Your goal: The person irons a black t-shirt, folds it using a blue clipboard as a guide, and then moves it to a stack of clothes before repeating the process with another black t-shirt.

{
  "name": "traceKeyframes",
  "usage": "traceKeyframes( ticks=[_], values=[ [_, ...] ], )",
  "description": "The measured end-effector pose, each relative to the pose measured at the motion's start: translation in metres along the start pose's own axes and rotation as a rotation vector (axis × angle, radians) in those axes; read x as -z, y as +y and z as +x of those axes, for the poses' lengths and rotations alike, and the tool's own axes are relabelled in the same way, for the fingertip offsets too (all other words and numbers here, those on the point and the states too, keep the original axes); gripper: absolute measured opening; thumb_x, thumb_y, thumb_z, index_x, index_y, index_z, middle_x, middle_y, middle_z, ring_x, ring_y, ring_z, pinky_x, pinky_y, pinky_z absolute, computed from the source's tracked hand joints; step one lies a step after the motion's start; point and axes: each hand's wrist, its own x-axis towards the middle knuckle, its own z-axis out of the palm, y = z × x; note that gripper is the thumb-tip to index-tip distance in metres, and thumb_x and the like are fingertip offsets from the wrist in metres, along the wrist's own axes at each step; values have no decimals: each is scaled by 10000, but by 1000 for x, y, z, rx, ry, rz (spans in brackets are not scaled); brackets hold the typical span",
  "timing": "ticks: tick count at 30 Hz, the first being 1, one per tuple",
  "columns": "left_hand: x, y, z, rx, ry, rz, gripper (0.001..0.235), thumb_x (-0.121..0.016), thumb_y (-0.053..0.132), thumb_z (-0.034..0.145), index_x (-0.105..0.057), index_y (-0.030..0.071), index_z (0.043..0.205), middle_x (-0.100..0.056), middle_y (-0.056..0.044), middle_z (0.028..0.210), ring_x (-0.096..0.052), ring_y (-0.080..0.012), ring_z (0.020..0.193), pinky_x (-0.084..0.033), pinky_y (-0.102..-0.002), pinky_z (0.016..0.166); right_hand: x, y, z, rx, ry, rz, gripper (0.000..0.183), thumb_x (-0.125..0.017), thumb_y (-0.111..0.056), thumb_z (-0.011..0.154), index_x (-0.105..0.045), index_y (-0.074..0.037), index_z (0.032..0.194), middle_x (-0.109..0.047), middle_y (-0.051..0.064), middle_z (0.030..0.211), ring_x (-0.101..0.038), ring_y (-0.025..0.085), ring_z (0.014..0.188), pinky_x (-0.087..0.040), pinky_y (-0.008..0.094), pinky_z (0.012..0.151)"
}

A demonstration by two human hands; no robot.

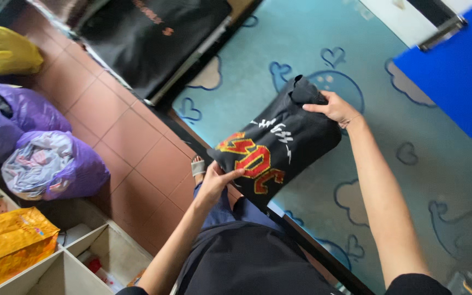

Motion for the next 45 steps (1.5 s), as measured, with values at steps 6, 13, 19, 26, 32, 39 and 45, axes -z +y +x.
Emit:
traceKeyframes(
  ticks=[6, 13, 19, 26, 32, 39, 45],
  values=[
    [73, 107, 70, -167, -63, 17, 628, -946, -91, 653, -714, 12, 1228, -790, -150, 1090, -764, -238, 978, -665, -395, 838, -74, -102, 73, 211, -10, 1, 381, -947, -147, 800, -777, -164, 1140, -779, 42, 1033, -757, 178, 897, -641, 309, 750],
    [156, 277, 151, -305, -211, 68, 708, -908, 143, 742, -589, 8, 1360, -709, -150, 1348, -704, -255, 1207, -622, -401, 1050, -173, -253, 182, 476, -114, -124, 454, -767, -185, 943, -641, -107, 1372, -680, 40, 1380, -650, 173, 1243, -561, 348, 1086],
    [210, 305, 225, -5, 195, 314, 439, -850, 286, 838, -562, 152, 1142, -783, -42, 1053, -742, -128, 836, -551, -249, 591, -230, -270, 286, 493, -19, -421, 451, -853, -283, 921, -671, -64, 1271, -737, 69, 1288, -684, 139, 1129, -548, 301, 1006],
    [221, 271, 233, -88, 242, 272, 475, -785, 149, 896, -418, 132, 1196, -784, -145, 960, -742, -207, 648, -615, -320, 484, -239, -246, 323, 550, -40, -404, 510, -857, -251, 945, -577, -49, 1318, -687, 94, 1271, -648, 198, 1168, -535, 344, 1027],
    [197, 287, 215, -311, 540, 1113, 912, -829, 516, 855, -304, 165, 1514, -628, -113, 1109, -670, -385, 1056, -522, -508, 918, -274, -276, 276, 776, 489, -1030, 755, -976, -351, 937, -494, -128, 1474, -589, 172, 1462, -595, 422, 1247, -471, 545, 921],
    [166, 299, 302, -1110, 200, 1633, 615, -670, 481, 1102, -428, 249, 1618, -380, -165, 1682, -196, -505, 1581, -170, -732, 1276, -337, -268, 264, 1053, 302, -1144, 718, -312, -708, 1091, -636, -240, 1528, -548, 127, 1608, -438, 501, 1476, -195, 760, 1168],
    [169, 258, 322, -1045, 403, 1642, 907, -583, 813, 903, -442, 287, 1627, -352, -236, 1677, -349, -584, 1491, -297, -790, 1100, -348, -237, 304, 1017, 325, -1204, 629, -405, -724, 1050, -585, -374, 1541, -516, 72, 1634, -337, 475, 1526, -90, 791, 1153]
  ],
)
